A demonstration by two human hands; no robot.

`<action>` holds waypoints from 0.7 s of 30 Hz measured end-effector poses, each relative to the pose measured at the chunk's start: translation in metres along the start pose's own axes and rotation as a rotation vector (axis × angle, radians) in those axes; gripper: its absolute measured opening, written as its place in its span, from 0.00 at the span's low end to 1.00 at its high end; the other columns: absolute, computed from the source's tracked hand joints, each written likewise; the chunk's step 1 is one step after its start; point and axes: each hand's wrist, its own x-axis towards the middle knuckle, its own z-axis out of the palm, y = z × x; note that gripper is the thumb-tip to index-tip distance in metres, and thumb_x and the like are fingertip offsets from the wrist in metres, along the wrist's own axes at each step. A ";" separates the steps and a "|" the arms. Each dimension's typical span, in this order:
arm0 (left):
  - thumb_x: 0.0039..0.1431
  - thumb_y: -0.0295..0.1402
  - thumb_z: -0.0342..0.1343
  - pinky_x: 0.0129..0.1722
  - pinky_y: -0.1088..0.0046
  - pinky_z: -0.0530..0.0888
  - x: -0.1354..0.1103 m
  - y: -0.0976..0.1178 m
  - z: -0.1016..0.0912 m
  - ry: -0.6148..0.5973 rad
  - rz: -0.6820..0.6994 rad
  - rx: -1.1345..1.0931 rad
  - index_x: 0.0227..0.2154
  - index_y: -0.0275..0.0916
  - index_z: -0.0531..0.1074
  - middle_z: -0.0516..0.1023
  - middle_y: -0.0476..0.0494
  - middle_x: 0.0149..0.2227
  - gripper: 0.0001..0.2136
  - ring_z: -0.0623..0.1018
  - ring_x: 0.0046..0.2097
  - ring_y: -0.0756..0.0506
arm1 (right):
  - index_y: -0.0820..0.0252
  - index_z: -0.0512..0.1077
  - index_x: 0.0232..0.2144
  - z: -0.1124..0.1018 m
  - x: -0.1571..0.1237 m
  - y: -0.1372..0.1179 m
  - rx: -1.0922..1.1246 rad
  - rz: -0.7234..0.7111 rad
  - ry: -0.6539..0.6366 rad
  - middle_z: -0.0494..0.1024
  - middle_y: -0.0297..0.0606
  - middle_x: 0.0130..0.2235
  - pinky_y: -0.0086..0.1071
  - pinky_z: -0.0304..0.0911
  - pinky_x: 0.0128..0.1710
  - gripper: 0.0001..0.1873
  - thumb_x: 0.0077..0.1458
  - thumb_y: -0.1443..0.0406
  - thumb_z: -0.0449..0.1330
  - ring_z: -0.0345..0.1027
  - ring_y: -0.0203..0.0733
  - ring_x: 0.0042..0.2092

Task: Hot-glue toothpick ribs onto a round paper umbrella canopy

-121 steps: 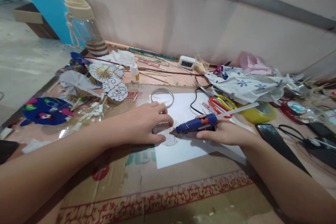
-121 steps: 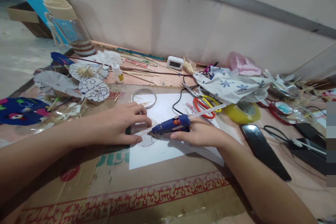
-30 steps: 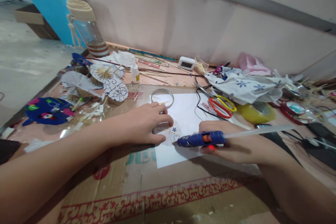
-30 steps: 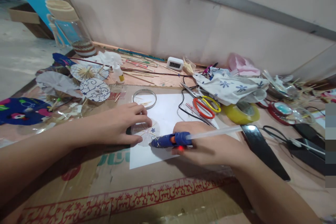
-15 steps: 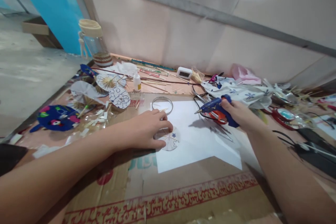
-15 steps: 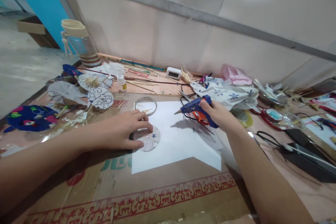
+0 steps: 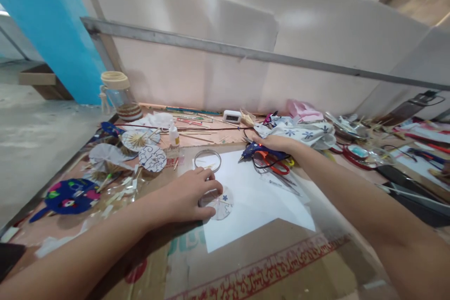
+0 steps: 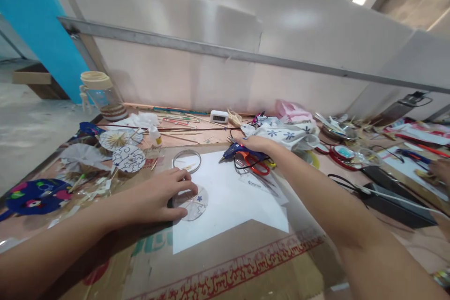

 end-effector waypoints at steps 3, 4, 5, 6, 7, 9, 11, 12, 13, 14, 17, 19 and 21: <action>0.60 0.37 0.62 0.51 0.59 0.71 0.000 -0.002 0.002 0.004 0.009 0.006 0.52 0.47 0.77 0.73 0.41 0.50 0.17 0.75 0.52 0.36 | 0.58 0.72 0.59 -0.002 -0.001 -0.007 -0.073 0.009 0.040 0.76 0.44 0.59 0.49 0.76 0.52 0.21 0.69 0.58 0.65 0.76 0.49 0.54; 0.60 0.37 0.62 0.52 0.59 0.71 0.001 -0.003 0.002 0.006 0.009 0.005 0.52 0.47 0.77 0.73 0.41 0.51 0.17 0.75 0.52 0.36 | 0.59 0.73 0.59 -0.004 -0.004 -0.009 -0.097 0.010 0.063 0.76 0.45 0.59 0.49 0.76 0.52 0.20 0.69 0.58 0.64 0.76 0.50 0.53; 0.59 0.37 0.63 0.52 0.59 0.71 0.001 -0.003 0.003 0.008 0.007 0.000 0.52 0.48 0.77 0.74 0.41 0.51 0.17 0.75 0.52 0.36 | 0.60 0.74 0.58 -0.005 -0.007 -0.010 -0.121 0.008 0.089 0.77 0.46 0.58 0.49 0.75 0.53 0.19 0.69 0.58 0.64 0.76 0.51 0.54; 0.59 0.38 0.63 0.52 0.59 0.71 0.001 -0.003 0.003 0.010 0.004 -0.007 0.52 0.48 0.77 0.74 0.42 0.51 0.17 0.75 0.52 0.36 | 0.63 0.75 0.56 -0.007 -0.011 -0.012 -0.143 0.003 0.121 0.78 0.50 0.57 0.50 0.74 0.53 0.18 0.70 0.58 0.62 0.76 0.53 0.54; 0.59 0.38 0.64 0.52 0.59 0.71 0.000 -0.003 0.002 0.011 0.000 -0.012 0.51 0.48 0.78 0.74 0.42 0.50 0.17 0.75 0.51 0.36 | 0.67 0.77 0.53 -0.009 -0.015 -0.015 -0.162 -0.009 0.156 0.80 0.55 0.55 0.51 0.72 0.53 0.17 0.71 0.59 0.60 0.77 0.56 0.54; 0.58 0.39 0.64 0.52 0.59 0.71 0.000 -0.001 0.001 0.007 -0.009 -0.019 0.51 0.47 0.78 0.74 0.42 0.50 0.17 0.75 0.51 0.36 | 0.72 0.80 0.47 -0.012 -0.027 -0.026 -0.178 -0.077 0.221 0.82 0.64 0.51 0.50 0.69 0.53 0.18 0.73 0.62 0.55 0.77 0.63 0.55; 0.58 0.38 0.64 0.52 0.58 0.71 -0.001 0.002 -0.001 -0.009 -0.022 -0.015 0.50 0.46 0.78 0.74 0.41 0.49 0.17 0.75 0.52 0.35 | 0.67 0.82 0.47 -0.011 -0.039 -0.042 -0.156 -0.226 0.251 0.83 0.59 0.51 0.44 0.68 0.52 0.18 0.73 0.63 0.54 0.77 0.59 0.55; 0.59 0.38 0.64 0.52 0.57 0.71 -0.001 0.003 -0.002 -0.022 -0.031 -0.012 0.51 0.46 0.78 0.74 0.41 0.49 0.17 0.74 0.52 0.35 | 0.62 0.82 0.48 -0.009 -0.044 -0.052 -0.136 -0.327 0.242 0.84 0.51 0.51 0.39 0.68 0.52 0.15 0.73 0.63 0.55 0.78 0.53 0.54; 0.59 0.38 0.63 0.53 0.56 0.71 -0.001 0.004 -0.003 -0.035 -0.039 -0.008 0.51 0.46 0.78 0.75 0.41 0.49 0.17 0.74 0.52 0.34 | 0.56 0.82 0.49 -0.005 -0.048 -0.064 -0.115 -0.428 0.221 0.85 0.44 0.52 0.33 0.67 0.52 0.13 0.72 0.63 0.58 0.78 0.47 0.54; 0.60 0.38 0.63 0.53 0.56 0.71 -0.001 0.005 -0.004 -0.043 -0.046 -0.005 0.52 0.46 0.77 0.75 0.41 0.49 0.17 0.74 0.53 0.34 | 0.54 0.83 0.48 -0.001 -0.051 -0.075 -0.101 -0.513 0.200 0.85 0.39 0.51 0.31 0.66 0.52 0.12 0.71 0.64 0.59 0.78 0.43 0.53; 0.60 0.39 0.63 0.53 0.55 0.72 -0.002 0.006 -0.003 -0.040 -0.049 0.003 0.52 0.46 0.77 0.75 0.40 0.49 0.17 0.74 0.53 0.34 | 0.54 0.84 0.47 0.017 -0.053 -0.107 -0.097 -0.679 0.150 0.85 0.39 0.51 0.31 0.65 0.51 0.12 0.69 0.67 0.61 0.77 0.43 0.54; 0.60 0.39 0.63 0.54 0.55 0.72 -0.002 0.005 -0.002 -0.031 -0.047 0.011 0.53 0.45 0.77 0.75 0.40 0.50 0.18 0.74 0.53 0.33 | 0.56 0.84 0.47 0.028 -0.049 -0.122 -0.118 -0.744 0.114 0.86 0.42 0.50 0.32 0.65 0.49 0.11 0.67 0.68 0.64 0.78 0.46 0.53; 0.59 0.40 0.64 0.55 0.54 0.72 -0.003 0.003 0.000 -0.028 -0.043 0.017 0.53 0.45 0.77 0.74 0.39 0.52 0.19 0.74 0.54 0.33 | 0.59 0.85 0.46 0.036 -0.044 -0.132 -0.144 -0.780 0.081 0.86 0.46 0.49 0.34 0.66 0.47 0.10 0.65 0.68 0.65 0.79 0.49 0.52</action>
